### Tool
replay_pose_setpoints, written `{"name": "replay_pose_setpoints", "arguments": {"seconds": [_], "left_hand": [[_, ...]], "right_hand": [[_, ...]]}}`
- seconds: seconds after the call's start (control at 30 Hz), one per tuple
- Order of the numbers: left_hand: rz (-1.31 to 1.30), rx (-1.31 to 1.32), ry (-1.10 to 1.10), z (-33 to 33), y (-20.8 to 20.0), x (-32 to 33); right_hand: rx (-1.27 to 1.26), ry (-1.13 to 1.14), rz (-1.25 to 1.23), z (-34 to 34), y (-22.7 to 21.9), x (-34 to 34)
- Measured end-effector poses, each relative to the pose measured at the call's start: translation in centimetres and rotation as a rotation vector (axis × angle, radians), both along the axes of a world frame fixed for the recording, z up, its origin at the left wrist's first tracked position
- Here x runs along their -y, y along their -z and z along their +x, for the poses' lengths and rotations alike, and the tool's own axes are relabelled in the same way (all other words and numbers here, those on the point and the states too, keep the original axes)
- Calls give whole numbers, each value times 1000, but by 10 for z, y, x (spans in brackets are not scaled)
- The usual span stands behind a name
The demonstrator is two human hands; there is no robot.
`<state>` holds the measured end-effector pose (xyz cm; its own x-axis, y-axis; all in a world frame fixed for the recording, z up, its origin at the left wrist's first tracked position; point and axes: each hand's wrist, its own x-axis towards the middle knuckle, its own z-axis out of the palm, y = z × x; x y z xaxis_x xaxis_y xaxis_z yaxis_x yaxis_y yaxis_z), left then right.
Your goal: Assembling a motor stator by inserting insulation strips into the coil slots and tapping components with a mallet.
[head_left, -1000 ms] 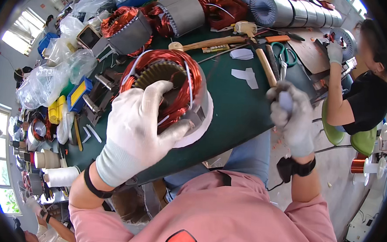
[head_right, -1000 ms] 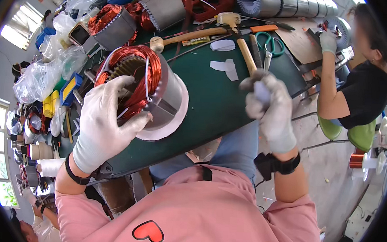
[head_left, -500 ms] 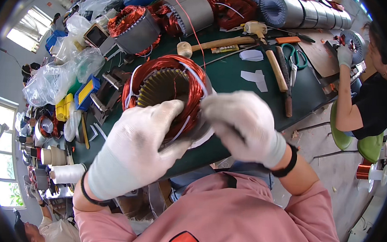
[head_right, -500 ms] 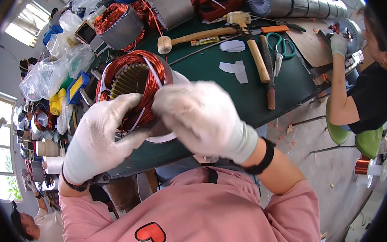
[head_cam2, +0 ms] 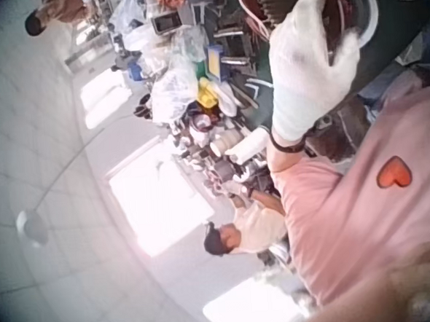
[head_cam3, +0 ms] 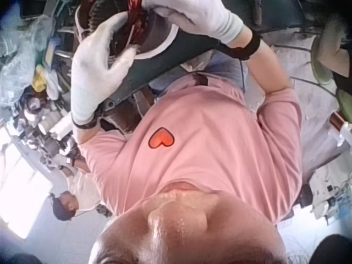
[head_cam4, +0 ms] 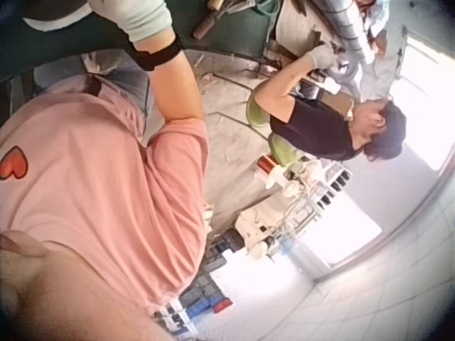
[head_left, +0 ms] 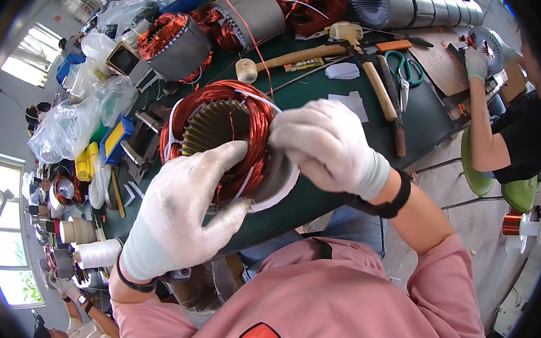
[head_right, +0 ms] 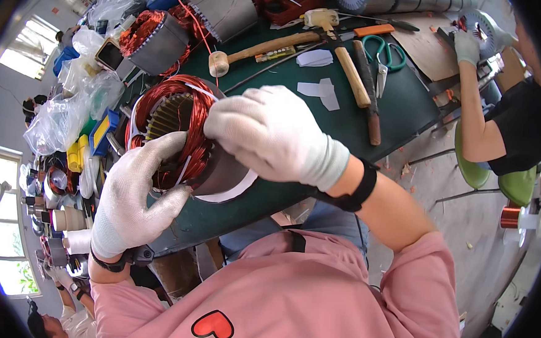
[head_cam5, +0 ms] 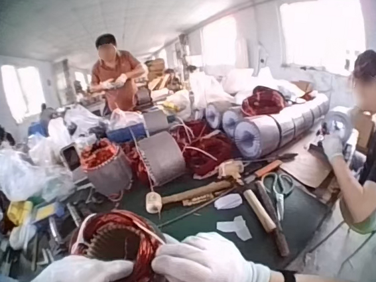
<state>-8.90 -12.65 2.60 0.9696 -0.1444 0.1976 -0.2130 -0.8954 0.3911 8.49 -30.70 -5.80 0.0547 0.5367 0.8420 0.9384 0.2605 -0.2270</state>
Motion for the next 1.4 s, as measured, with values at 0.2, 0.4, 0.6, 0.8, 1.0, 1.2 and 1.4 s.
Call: {"name": "replay_pose_setpoints", "arguments": {"seconds": [0.2,0.4,0.6,0.8,1.0,1.2,1.4], "left_hand": [[-73,-75,-32,1,-10,1],[-633,-84,-154,25,-50,-30],[-568,276,168,66,-86,-83],[-503,780,26,81,-101,-107],[-509,106,41,111,0,-103],[-554,-133,297,119,17,-77],[-374,-138,133,114,11,-78]], "right_hand": [[-621,43,94,-11,16,-3],[-1119,53,-52,-29,8,18],[-1016,151,-208,-34,-12,21],[-789,309,-267,-36,-11,22],[-672,316,-91,-40,-11,-6],[-838,383,-223,-38,-12,-12],[-614,359,-228,-25,-15,-17]]}}
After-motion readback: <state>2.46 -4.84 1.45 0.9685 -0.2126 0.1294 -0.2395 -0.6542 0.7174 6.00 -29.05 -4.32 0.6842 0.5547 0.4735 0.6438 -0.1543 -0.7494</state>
